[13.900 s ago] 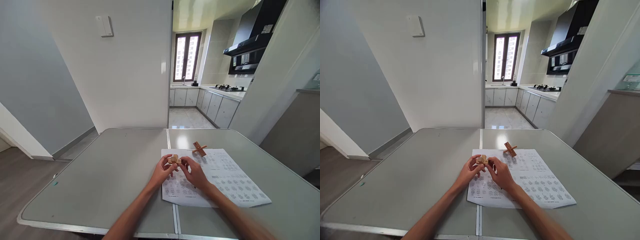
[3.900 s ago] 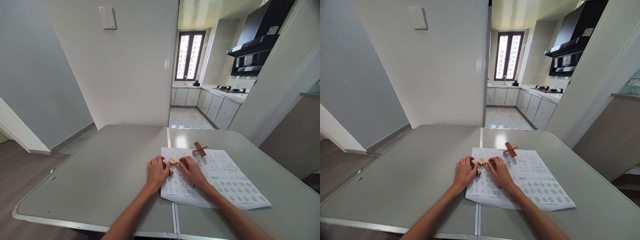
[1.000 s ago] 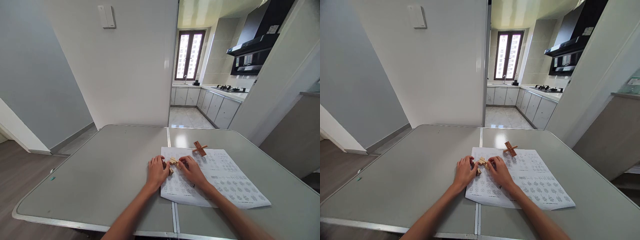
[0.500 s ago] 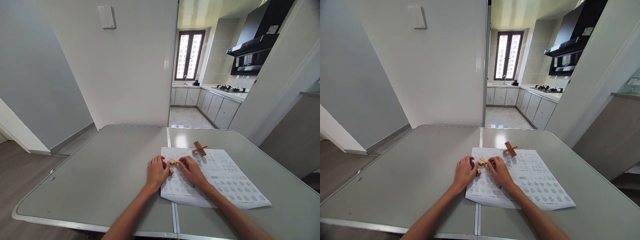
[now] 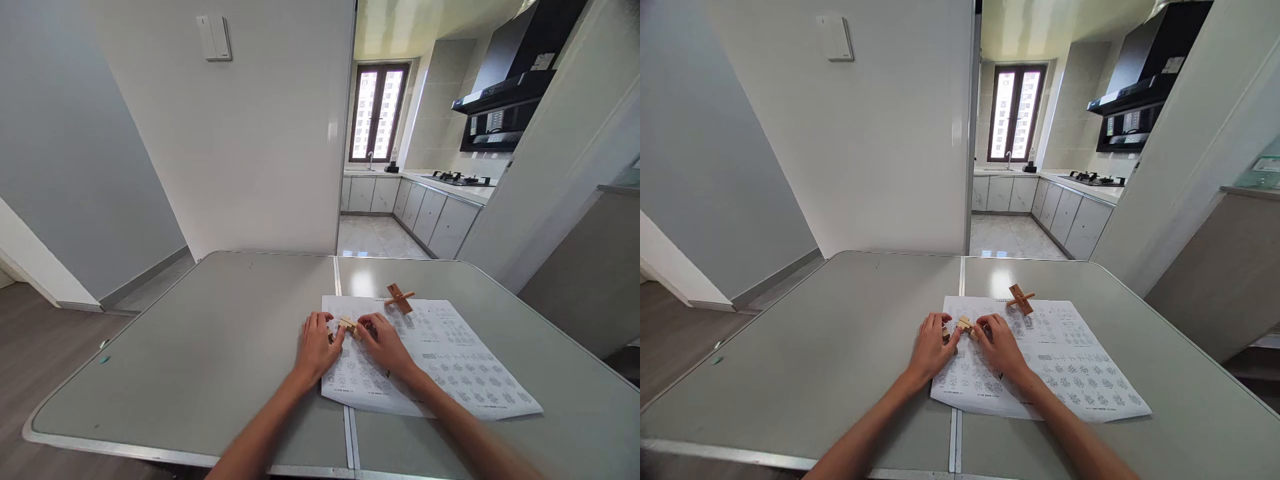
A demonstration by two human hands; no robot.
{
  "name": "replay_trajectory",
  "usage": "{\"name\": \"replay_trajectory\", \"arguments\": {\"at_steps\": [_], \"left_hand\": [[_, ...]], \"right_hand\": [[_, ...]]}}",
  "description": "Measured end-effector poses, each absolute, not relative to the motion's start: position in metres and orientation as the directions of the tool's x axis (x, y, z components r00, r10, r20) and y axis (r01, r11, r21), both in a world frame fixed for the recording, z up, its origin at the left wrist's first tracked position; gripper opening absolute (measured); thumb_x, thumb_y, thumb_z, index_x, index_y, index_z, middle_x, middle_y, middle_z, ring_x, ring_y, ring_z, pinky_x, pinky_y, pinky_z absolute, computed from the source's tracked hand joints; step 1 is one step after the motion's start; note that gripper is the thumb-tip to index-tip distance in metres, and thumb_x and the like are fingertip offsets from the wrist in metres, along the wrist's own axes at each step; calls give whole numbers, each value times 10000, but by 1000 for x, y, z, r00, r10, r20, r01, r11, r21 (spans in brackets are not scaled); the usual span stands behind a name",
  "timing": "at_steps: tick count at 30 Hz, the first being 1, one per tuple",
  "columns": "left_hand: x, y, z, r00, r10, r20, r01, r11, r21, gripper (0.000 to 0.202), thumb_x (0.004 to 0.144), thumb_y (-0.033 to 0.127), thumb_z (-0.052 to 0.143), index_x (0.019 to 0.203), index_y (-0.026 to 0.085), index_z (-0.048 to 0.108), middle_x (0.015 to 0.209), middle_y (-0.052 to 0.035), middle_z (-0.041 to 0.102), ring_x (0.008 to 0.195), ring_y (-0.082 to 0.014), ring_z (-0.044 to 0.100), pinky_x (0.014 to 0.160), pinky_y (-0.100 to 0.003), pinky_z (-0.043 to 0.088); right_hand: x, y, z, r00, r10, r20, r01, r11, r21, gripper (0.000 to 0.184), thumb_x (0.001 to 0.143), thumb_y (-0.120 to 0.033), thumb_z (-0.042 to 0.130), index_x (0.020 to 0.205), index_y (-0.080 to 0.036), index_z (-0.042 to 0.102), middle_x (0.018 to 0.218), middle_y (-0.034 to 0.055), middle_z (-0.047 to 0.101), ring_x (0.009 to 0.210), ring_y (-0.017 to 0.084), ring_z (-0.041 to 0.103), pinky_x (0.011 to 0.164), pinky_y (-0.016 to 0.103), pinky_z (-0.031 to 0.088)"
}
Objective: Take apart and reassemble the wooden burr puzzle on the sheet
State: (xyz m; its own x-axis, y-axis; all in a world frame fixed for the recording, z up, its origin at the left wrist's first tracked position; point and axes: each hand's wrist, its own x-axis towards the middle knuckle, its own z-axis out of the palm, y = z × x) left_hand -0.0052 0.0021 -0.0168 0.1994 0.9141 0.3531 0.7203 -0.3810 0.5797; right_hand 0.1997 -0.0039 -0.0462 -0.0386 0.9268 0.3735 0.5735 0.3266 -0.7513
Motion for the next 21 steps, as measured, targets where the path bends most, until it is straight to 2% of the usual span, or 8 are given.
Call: {"name": "replay_trajectory", "arguments": {"at_steps": [8,21], "left_hand": [[-6,1,-17,234,899,369,706,-418,571,426,843,441,739,1150,202,565,1190,-94,640,1150,-284,611,1025,-451,467],[-4,-1,-14,291,887,358,679,-455,577,539,727,373,810,1175,238,542,1243,-97,619,1182,-314,586,1047,-479,436]], "right_hand": [[201,-3,-48,-41,917,397,595,342,-728,351,1028,-508,488,1054,-215,680,1066,118,687,992,280,656,864,436,547],[199,-5,-46,-9,916,402,568,335,-752,337,1013,-514,511,1073,-219,662,1078,122,691,987,281,667,871,443,560]]}}
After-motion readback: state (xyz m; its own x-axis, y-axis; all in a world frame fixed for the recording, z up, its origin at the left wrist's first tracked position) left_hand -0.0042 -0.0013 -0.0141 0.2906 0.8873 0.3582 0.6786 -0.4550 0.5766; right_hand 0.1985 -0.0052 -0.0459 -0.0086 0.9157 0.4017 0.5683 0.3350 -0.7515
